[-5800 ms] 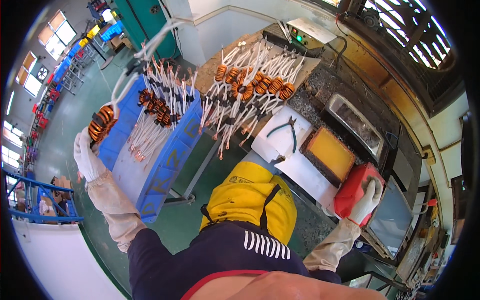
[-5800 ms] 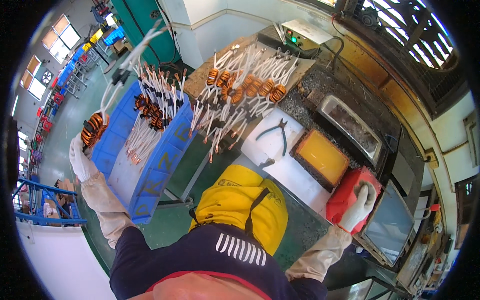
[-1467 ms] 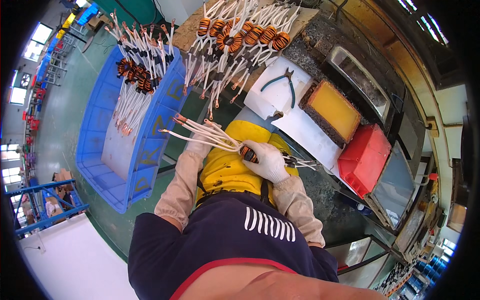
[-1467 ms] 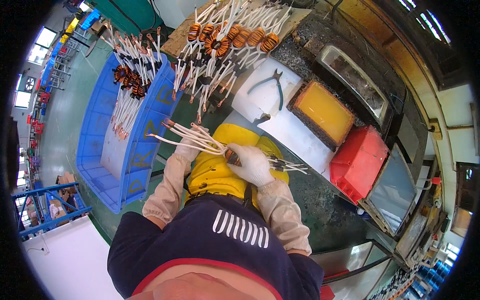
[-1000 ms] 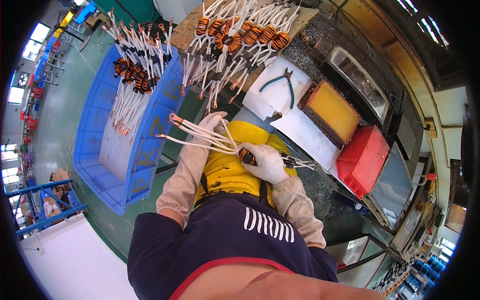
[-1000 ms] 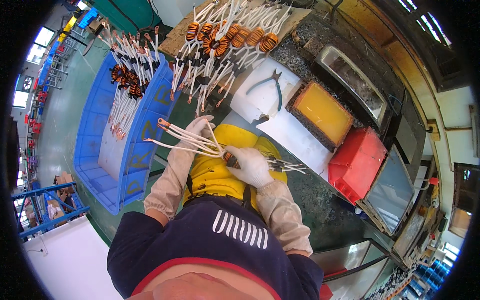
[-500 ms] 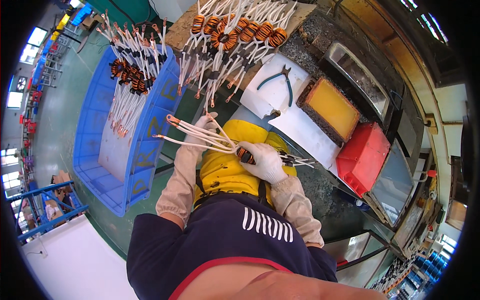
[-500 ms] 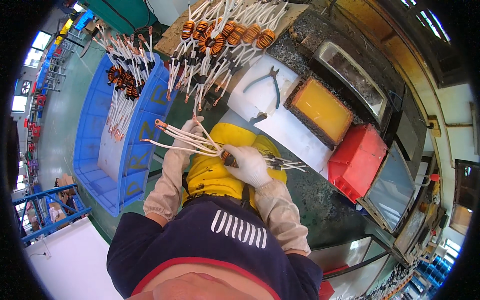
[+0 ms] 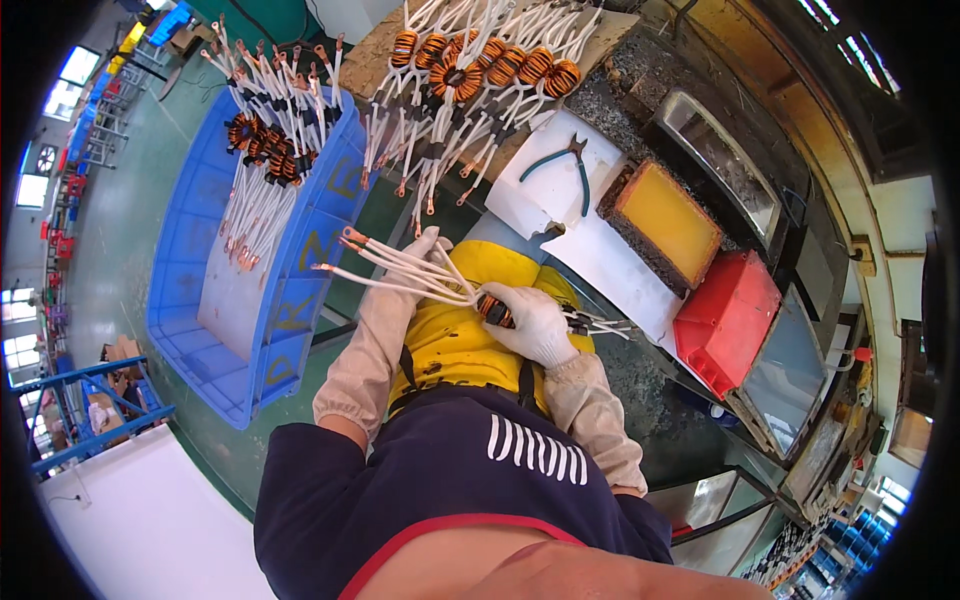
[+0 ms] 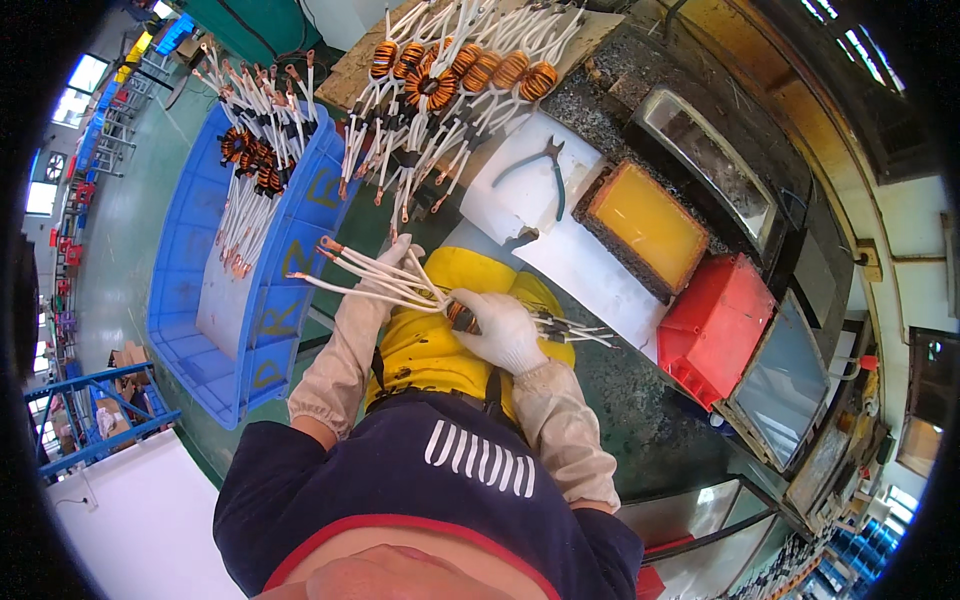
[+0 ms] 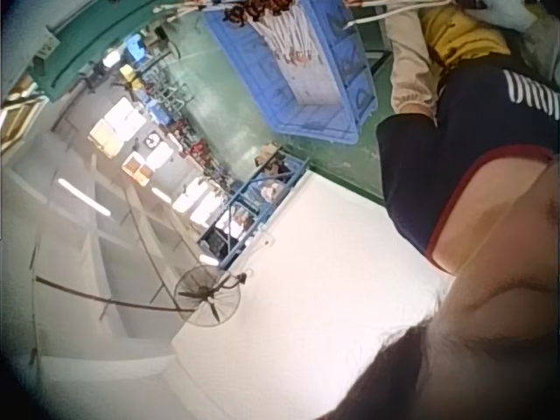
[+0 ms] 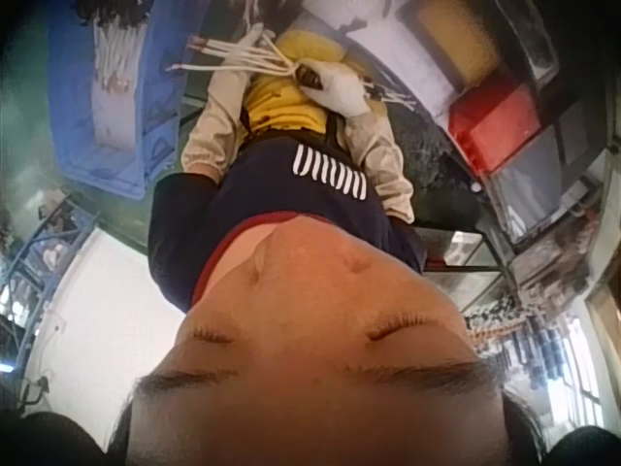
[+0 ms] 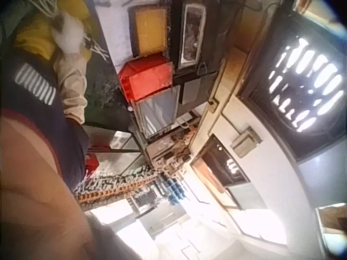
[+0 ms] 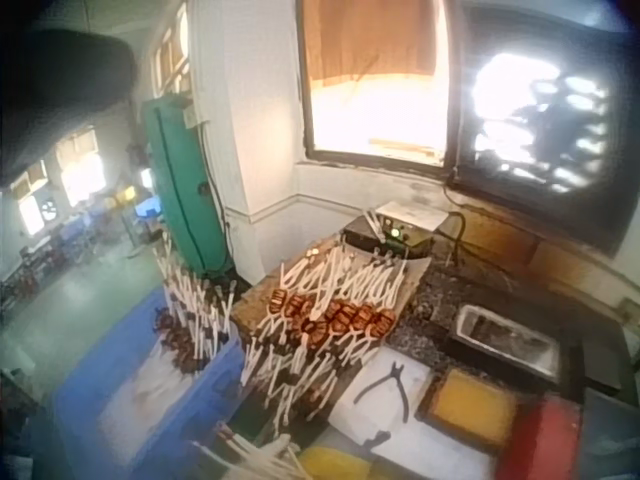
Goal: The person repeatedly picks up bundles of white wires with orange and black striped coils, dips the wire ends into a heated soldering bath, and places the finished units into a blue bin. The process is repeated continuously throughout the video.
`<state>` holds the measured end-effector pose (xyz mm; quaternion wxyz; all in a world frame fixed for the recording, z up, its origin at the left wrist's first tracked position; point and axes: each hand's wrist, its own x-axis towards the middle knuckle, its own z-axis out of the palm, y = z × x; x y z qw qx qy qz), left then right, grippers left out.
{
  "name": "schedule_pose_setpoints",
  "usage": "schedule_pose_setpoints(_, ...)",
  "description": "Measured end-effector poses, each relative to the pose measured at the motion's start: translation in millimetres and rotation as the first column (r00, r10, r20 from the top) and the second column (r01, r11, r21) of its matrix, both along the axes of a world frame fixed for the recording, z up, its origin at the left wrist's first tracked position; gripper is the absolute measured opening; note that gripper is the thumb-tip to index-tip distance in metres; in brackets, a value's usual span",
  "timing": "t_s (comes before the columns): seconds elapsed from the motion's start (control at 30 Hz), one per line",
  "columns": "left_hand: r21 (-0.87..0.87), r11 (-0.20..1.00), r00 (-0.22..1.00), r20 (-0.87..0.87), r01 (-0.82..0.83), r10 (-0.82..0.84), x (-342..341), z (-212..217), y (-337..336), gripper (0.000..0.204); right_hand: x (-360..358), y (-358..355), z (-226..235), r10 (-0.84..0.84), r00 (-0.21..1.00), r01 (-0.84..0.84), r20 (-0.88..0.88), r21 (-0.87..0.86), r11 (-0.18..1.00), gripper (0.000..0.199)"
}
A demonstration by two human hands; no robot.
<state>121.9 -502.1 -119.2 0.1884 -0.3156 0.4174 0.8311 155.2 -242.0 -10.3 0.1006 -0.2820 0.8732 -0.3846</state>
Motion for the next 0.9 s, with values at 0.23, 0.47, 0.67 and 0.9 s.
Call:
schedule_pose_setpoints(0.23,-0.237,0.967,0.995,0.009,0.097,-0.097,39.0,17.4,-28.0,0.030,-8.8,-2.1,3.4,-0.071,0.988,0.070,0.138,0.010,0.997,0.048)
schedule_pose_setpoints(0.47,-0.277,0.926,0.924,-0.352,-0.256,0.150,54.9,91.8,-45.6,0.046,-10.7,-2.0,2.3,-0.065,0.989,0.065,0.133,0.002,0.998,0.050)
schedule_pose_setpoints(0.67,-0.137,0.946,0.849,-0.491,-0.295,0.193,37.9,102.8,-53.1,0.052,-8.0,-1.9,2.5,-0.069,0.991,0.072,0.114,-0.022,0.997,0.049)
schedule_pose_setpoints(0.9,-0.097,0.911,0.852,-0.406,-0.400,0.331,37.5,128.5,-28.8,0.058,-8.8,-2.8,1.2,-0.088,0.988,0.090,0.124,-0.005,0.996,0.049)
